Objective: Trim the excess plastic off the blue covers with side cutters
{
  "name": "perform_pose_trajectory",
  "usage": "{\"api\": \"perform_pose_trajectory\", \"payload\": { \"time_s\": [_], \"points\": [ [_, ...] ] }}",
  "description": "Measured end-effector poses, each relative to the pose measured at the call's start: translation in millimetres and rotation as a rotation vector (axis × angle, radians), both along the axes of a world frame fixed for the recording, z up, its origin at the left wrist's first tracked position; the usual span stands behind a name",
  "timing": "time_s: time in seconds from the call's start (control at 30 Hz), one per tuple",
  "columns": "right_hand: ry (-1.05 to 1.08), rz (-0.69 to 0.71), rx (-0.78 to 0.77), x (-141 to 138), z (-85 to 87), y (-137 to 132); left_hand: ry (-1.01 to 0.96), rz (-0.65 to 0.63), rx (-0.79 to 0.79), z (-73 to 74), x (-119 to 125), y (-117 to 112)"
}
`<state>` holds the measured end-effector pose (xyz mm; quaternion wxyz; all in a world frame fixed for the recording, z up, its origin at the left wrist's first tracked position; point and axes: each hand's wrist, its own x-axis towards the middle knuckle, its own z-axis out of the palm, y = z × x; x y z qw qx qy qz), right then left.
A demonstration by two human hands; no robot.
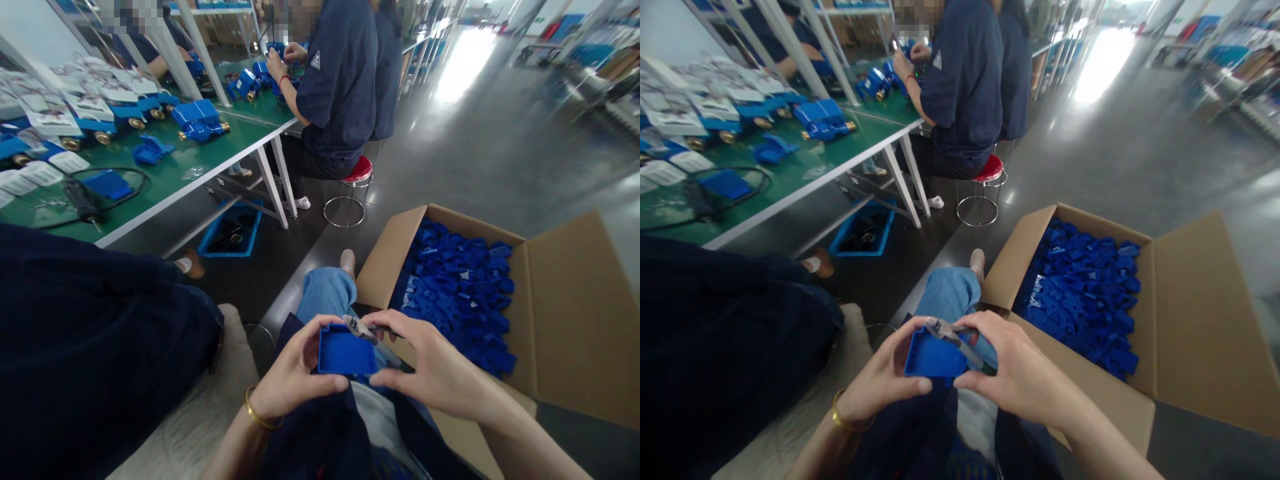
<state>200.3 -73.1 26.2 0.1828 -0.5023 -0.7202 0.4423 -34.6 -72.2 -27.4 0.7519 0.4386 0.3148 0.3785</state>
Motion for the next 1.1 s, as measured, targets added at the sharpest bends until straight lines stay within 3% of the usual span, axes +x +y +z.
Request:
{"api": "perform_pose_trajectory", "payload": {
  "time_s": [0.17,0.27,0.4,0.53,0.77,1.1],
  "points": [
    [-0.111,0.078,0.135,8,11.5,-2,0.111,-0.014,0.050,4.3,2,-2],
    [-0.164,0.097,0.220,14,25.7,-3,0.147,0.047,0.096,8.9,6,-3],
    [-0.406,0.141,0.508,12,41.9,-6,0.129,0.119,0.134,13.1,11,-4],
    [-0.607,0.213,0.681,1,43.5,-7,0.099,0.154,0.172,12.3,15,-4],
    [-0.626,0.174,0.739,-7,38.7,-6,0.119,0.177,0.235,11.0,17,-4],
    [-0.627,0.190,0.700,-8,37.8,-6,0.116,0.160,0.238,12.9,21,-3]
  ]
}}
